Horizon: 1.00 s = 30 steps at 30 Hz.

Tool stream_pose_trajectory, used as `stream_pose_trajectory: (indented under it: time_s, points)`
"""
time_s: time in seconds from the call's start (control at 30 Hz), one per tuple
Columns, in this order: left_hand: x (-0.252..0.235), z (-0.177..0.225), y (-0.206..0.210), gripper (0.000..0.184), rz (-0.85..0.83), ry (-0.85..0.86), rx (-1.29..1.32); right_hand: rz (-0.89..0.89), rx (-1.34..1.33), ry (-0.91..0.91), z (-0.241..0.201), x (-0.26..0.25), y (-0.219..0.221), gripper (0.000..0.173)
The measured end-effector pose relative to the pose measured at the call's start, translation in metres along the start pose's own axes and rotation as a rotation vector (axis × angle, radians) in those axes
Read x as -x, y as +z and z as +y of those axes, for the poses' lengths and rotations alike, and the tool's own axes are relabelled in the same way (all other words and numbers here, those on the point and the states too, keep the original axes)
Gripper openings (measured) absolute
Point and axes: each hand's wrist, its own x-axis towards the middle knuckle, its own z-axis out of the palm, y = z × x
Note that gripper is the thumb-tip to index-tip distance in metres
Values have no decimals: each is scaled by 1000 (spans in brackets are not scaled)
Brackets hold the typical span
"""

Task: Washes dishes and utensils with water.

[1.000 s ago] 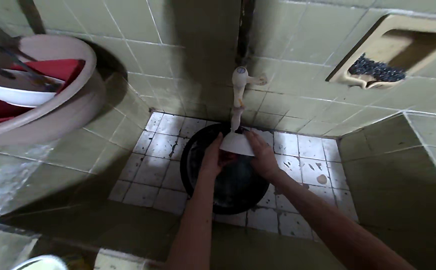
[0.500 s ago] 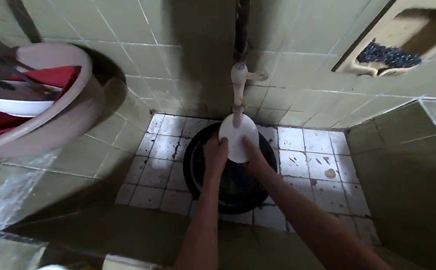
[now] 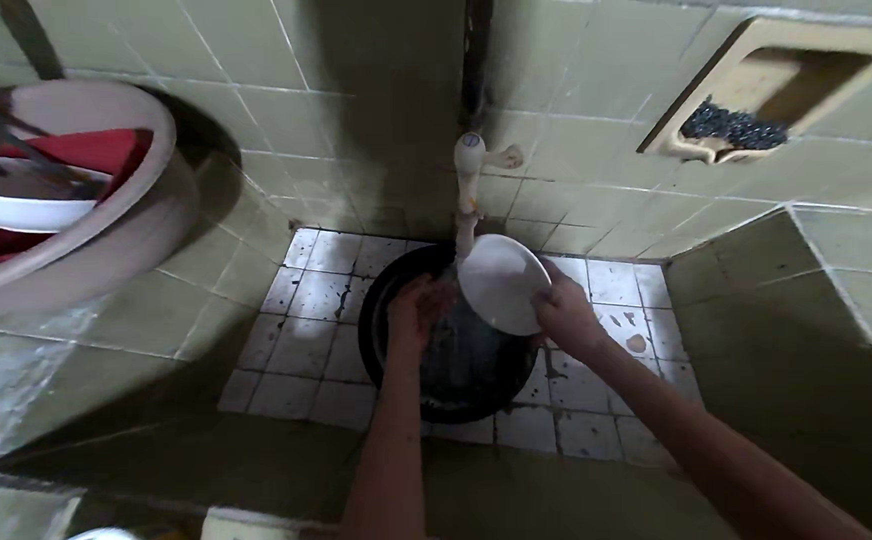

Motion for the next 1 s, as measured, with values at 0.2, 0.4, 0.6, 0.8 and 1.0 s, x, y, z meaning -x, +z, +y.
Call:
stream_pose_trajectory:
  time_s: [0.2, 0.4, 0.6, 0.8, 1.0]
  points:
    - [-2, -33, 11, 47, 109, 211, -925, 269, 476, -310, 20, 58, -42, 70]
    - [16, -55, 37, 61, -61, 137, -1633, 476, 559, -382, 54, 106, -74, 69]
    - [-10, -74, 22, 71, -130, 395, -1794, 573, 622, -361, 76, 154, -98, 83]
    - [-31, -84, 11, 51, -124, 253, -1766, 680, 680, -444, 98, 206, -114, 64]
    - [-51, -93, 12, 59, -47, 130, -1467, 728, 644, -449, 110, 233, -124, 48]
